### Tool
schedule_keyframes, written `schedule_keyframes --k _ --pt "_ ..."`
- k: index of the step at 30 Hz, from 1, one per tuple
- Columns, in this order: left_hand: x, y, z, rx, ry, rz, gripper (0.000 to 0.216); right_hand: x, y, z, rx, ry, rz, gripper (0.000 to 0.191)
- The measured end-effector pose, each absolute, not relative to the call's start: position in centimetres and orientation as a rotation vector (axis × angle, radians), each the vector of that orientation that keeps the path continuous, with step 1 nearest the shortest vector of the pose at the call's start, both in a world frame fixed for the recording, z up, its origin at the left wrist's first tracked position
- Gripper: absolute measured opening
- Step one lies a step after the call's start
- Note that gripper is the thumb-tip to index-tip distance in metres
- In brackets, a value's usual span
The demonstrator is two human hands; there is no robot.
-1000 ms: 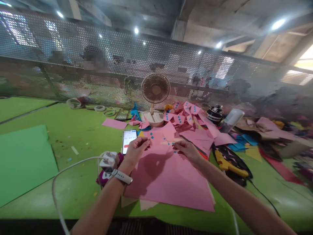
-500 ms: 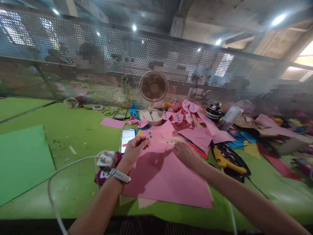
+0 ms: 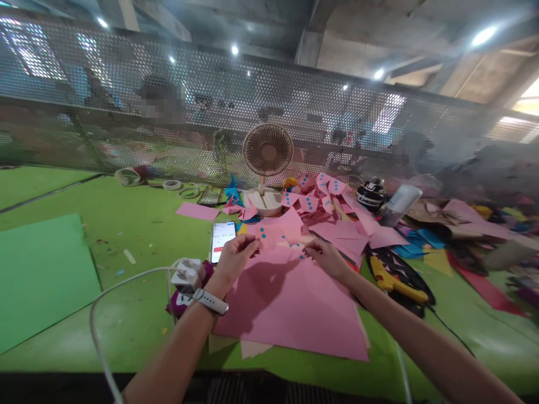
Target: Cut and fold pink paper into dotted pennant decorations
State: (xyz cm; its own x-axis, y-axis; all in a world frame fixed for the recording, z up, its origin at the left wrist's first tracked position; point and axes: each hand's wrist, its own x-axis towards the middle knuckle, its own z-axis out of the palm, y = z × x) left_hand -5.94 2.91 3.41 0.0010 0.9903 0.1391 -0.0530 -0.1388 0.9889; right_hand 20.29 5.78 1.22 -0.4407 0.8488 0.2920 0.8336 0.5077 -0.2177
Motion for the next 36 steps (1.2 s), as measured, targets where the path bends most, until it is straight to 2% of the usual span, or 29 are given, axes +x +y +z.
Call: schedule_keyframes --k 5,14,19,22,27,32,36 --pt "-6.1 3.0 3.2 1.28 1.097 1.336 0.026 19.5 4.7 1.4 -1.437 -2.53 -0.097 0.018" --pt "-6.0 3.0 3.3 1.327 1.149 1.325 0.028 16.9 4.5 0.6 -1.383 -2.754 -0.435 0.024" --pt "-6.1 3.1 3.1 1.327 1.132 1.326 0.027 17.6 6.1 1.1 -1.396 -2.687 -0.283 0.021" --pt "-6.0 3.1 3.0 1.336 1.116 1.326 0.027 19.8 6.6 1.8 -1.425 -2.591 -0.103 0.015" --pt "-5.9 2.9 3.3 1.341 1.108 1.318 0.027 21.9 6.4 2.2 -1.434 -2.39 0.216 0.018" --pt "-5.8 2.7 3.6 1.302 1.127 1.301 0.027 20.2 5.6 2.5 -1.339 -2.277 0.506 0.024" --pt "-5.5 2.2 3.7 1.168 1.14 1.192 0.03 17.5 4.2 4.2 -1.188 -2.136 0.709 0.02"
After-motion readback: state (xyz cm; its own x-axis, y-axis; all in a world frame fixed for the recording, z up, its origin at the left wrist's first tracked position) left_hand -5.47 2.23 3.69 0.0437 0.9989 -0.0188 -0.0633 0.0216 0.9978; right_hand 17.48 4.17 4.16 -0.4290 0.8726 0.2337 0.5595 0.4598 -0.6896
